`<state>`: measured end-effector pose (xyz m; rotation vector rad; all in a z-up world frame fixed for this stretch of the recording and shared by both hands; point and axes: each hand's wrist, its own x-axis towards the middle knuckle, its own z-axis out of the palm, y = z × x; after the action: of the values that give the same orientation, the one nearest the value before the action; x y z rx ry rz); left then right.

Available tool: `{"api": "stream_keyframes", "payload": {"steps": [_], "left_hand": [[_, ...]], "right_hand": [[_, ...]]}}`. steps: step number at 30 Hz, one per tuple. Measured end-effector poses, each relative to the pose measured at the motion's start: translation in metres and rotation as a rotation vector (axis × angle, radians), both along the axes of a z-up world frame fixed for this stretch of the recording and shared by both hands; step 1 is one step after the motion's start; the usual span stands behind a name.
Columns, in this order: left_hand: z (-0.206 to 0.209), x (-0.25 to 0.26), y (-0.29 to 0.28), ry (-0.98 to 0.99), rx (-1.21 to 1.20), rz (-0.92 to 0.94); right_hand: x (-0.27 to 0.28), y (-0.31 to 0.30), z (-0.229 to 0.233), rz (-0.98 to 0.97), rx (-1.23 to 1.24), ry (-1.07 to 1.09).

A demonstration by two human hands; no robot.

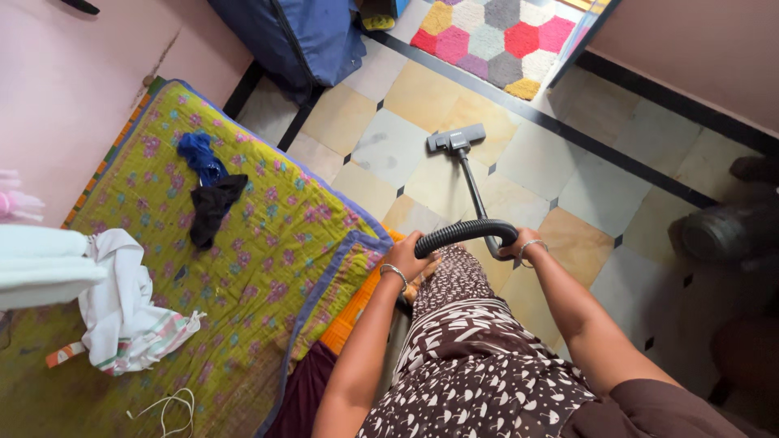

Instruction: The person vacuums the tiled floor in a bedroom, moving the vacuum head around a bed, furniture, and a rug.

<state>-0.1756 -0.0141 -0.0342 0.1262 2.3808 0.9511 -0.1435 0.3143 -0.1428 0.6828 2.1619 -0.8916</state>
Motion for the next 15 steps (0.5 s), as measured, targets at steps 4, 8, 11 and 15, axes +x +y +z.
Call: {"api": "stream_keyframes", "payload": {"steps": [4, 8, 11, 15], "left_hand": [[-0.024, -0.042, 0.006, 0.060, -0.011, 0.047], [-0.042, -0.085, 0.012, 0.047, -0.038, 0.145], [-0.051, -0.124, 0.017, 0.005, -0.050, 0.233], [-0.062, -0.157, 0.021, 0.069, -0.001, 0.345]], "right_hand": [[-0.061, 0.001, -0.021, -0.021, -0.051, -0.035], [-0.130, -0.006, -0.042, -0.091, -0.123, -0.022], [-0.171, -0.025, -0.058, -0.362, -0.256, -0.014], [-0.230, -0.050, -0.081, -0.490, -0.306, 0.015]]}}
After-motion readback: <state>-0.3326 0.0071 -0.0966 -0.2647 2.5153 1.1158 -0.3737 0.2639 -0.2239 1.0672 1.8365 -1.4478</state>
